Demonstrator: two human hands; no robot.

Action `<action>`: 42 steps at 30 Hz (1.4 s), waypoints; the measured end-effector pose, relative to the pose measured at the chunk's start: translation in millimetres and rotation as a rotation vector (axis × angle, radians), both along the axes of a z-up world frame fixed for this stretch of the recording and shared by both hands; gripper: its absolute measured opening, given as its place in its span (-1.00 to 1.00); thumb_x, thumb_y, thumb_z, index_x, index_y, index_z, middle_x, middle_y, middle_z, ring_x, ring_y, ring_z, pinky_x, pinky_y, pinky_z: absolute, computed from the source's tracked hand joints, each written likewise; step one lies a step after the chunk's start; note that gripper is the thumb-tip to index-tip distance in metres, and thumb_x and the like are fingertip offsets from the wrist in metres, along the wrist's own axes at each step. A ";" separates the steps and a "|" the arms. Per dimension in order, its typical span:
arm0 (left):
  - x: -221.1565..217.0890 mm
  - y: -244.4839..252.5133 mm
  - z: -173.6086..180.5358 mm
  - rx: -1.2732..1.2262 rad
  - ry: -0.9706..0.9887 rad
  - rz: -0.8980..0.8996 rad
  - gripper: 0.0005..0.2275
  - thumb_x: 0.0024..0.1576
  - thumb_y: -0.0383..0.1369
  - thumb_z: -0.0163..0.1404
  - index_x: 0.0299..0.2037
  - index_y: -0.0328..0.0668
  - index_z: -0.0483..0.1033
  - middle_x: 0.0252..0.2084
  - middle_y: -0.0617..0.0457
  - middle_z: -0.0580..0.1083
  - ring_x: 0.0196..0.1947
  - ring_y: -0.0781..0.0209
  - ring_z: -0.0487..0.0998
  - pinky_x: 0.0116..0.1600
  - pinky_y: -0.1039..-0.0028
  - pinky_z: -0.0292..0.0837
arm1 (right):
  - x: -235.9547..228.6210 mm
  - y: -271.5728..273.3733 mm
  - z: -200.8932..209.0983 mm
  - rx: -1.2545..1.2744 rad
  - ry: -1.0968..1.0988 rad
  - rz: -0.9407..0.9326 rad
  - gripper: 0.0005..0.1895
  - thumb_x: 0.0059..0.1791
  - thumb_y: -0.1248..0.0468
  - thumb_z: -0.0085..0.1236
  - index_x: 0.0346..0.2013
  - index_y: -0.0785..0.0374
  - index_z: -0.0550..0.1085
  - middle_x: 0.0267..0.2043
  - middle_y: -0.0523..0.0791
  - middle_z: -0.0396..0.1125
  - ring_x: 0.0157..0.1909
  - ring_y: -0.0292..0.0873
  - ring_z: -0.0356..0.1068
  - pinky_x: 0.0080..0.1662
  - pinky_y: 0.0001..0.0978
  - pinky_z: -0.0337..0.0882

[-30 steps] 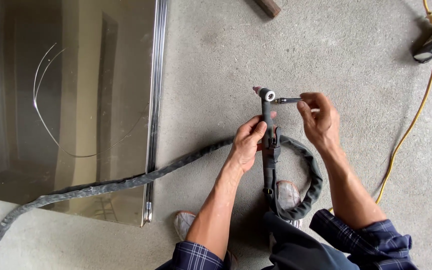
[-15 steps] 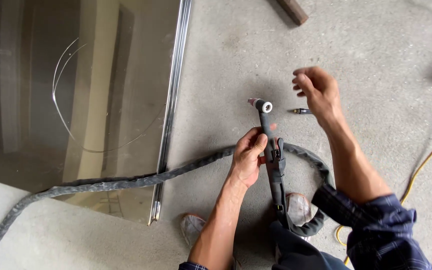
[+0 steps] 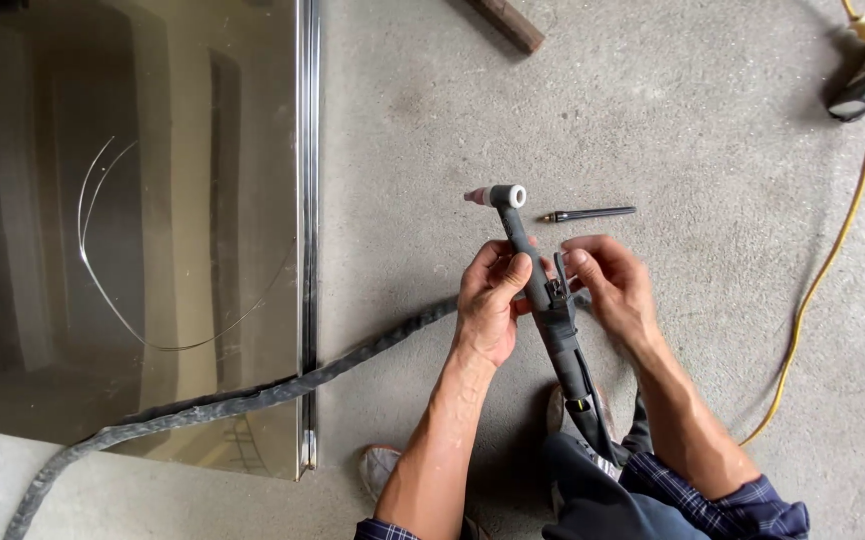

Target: The person kneels on a concrete floor and TIG-welds the edge of a stainless steel sheet, holding the torch in one hand while feeding filler wire with the other. They tap the weld with a hammer, reposition the sheet, and continue welding along the edge.

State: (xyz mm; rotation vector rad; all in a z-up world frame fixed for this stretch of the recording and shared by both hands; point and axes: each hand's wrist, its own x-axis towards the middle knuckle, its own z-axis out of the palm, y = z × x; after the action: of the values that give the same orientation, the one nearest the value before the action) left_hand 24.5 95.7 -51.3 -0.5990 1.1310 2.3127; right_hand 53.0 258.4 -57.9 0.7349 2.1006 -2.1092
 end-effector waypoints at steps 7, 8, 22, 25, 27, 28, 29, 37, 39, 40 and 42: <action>4.5 8.1 -3.4 -0.194 0.077 -0.027 -0.71 0.16 -0.27 0.20 0.00 -0.22 0.49 -0.27 -0.13 0.59 -0.31 0.24 0.60 -0.30 0.42 0.64 | -28.0 53.4 -73.2 1.108 0.228 0.381 -0.64 -0.09 0.26 0.42 -0.01 0.14 0.58 -0.05 0.04 0.28 -0.06 0.03 0.26 -0.07 -0.18 0.36; 3.1 10.5 1.5 -0.196 0.088 -0.024 -0.71 0.16 -0.27 0.20 0.00 -0.22 0.49 -0.27 -0.13 0.59 -0.31 0.24 0.60 -0.30 0.42 0.64 | -27.9 58.4 -82.0 1.109 0.239 0.377 -0.64 -0.09 0.26 0.42 -0.01 0.14 0.58 -0.05 0.04 0.28 -0.06 0.03 0.26 -0.07 -0.18 0.36; 14.6 4.9 17.2 0.041 0.098 -0.121 -0.66 0.20 -0.21 0.14 0.06 -0.28 0.49 -0.21 -0.20 0.58 -0.26 0.17 0.64 -0.29 0.38 0.67 | -22.3 -8.7 89.5 0.108 0.748 -0.132 -0.75 0.08 0.52 0.05 -0.13 0.48 0.14 -0.13 0.37 0.38 -0.08 0.27 0.52 -0.14 0.14 0.62; 13.4 4.9 16.9 0.055 0.100 -0.134 -0.65 0.21 -0.21 0.14 0.07 -0.29 0.48 -0.20 -0.19 0.58 -0.25 0.15 0.65 -0.28 0.35 0.68 | -29.8 -16.4 97.6 0.215 0.815 -0.145 -0.76 0.06 0.54 0.08 -0.13 0.55 0.19 -0.19 0.35 0.41 -0.14 0.23 0.54 -0.19 0.10 0.62; 14.1 6.3 16.7 0.054 0.106 -0.135 -0.65 0.20 -0.21 0.14 0.06 -0.29 0.48 -0.20 -0.19 0.58 -0.24 0.14 0.65 -0.26 0.33 0.68 | -29.7 -14.5 98.7 0.216 0.815 -0.138 -0.76 0.06 0.54 0.07 -0.14 0.57 0.18 -0.19 0.37 0.41 -0.14 0.25 0.53 -0.19 0.12 0.62; 15.1 5.9 16.8 0.049 0.111 -0.134 -0.65 0.20 -0.20 0.15 0.05 -0.29 0.48 -0.21 -0.18 0.58 -0.22 0.13 0.65 -0.24 0.31 0.68 | -29.6 -14.6 99.0 0.214 0.814 -0.131 -0.76 0.07 0.53 0.07 -0.14 0.58 0.17 -0.19 0.39 0.40 -0.15 0.27 0.53 -0.19 0.15 0.61; 15.8 5.2 16.3 0.048 0.109 -0.130 -0.65 0.20 -0.20 0.15 0.05 -0.29 0.48 -0.21 -0.18 0.58 -0.22 0.13 0.65 -0.24 0.31 0.68 | -30.5 -15.5 96.3 0.211 0.812 -0.128 -0.76 0.07 0.53 0.07 -0.14 0.58 0.17 -0.19 0.39 0.40 -0.15 0.27 0.53 -0.19 0.15 0.61; 17.0 8.2 13.2 0.060 0.113 -0.141 -0.66 0.21 -0.23 0.14 0.06 -0.30 0.47 -0.20 -0.18 0.57 -0.23 0.13 0.64 -0.23 0.26 0.67 | -33.8 -19.6 89.8 0.276 0.836 -0.092 -0.78 0.06 0.53 0.13 -0.15 0.55 0.24 -0.21 0.30 0.44 -0.10 0.25 0.53 -0.15 0.06 0.58; 17.0 8.7 14.8 0.056 0.113 -0.148 -0.67 0.21 -0.23 0.14 0.06 -0.29 0.47 -0.21 -0.16 0.57 -0.23 0.14 0.63 -0.22 0.27 0.67 | -34.5 -20.5 89.0 0.291 0.843 -0.103 -0.78 0.06 0.53 0.14 -0.16 0.54 0.25 -0.21 0.29 0.44 -0.10 0.25 0.54 -0.15 0.04 0.58; 17.2 9.2 15.7 0.051 0.115 -0.154 -0.67 0.21 -0.22 0.14 0.05 -0.28 0.48 -0.21 -0.15 0.57 -0.22 0.15 0.63 -0.22 0.28 0.67 | -34.6 -20.8 88.6 0.305 0.852 -0.112 -0.78 0.06 0.52 0.15 -0.17 0.52 0.25 -0.22 0.29 0.45 -0.11 0.25 0.54 -0.14 0.03 0.57; 16.7 9.0 15.1 0.053 0.112 -0.158 -0.67 0.21 -0.22 0.14 0.04 -0.27 0.48 -0.21 -0.15 0.57 -0.22 0.15 0.63 -0.22 0.28 0.67 | -33.9 -19.8 83.7 0.312 0.849 -0.113 -0.77 0.05 0.53 0.17 -0.17 0.53 0.26 -0.22 0.29 0.45 -0.11 0.27 0.54 -0.14 0.03 0.57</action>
State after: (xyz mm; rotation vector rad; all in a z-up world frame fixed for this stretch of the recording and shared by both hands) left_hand 41.2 104.7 -36.1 -0.3502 1.1210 2.2552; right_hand 19.1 238.6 25.9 -0.0954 2.8865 -2.4599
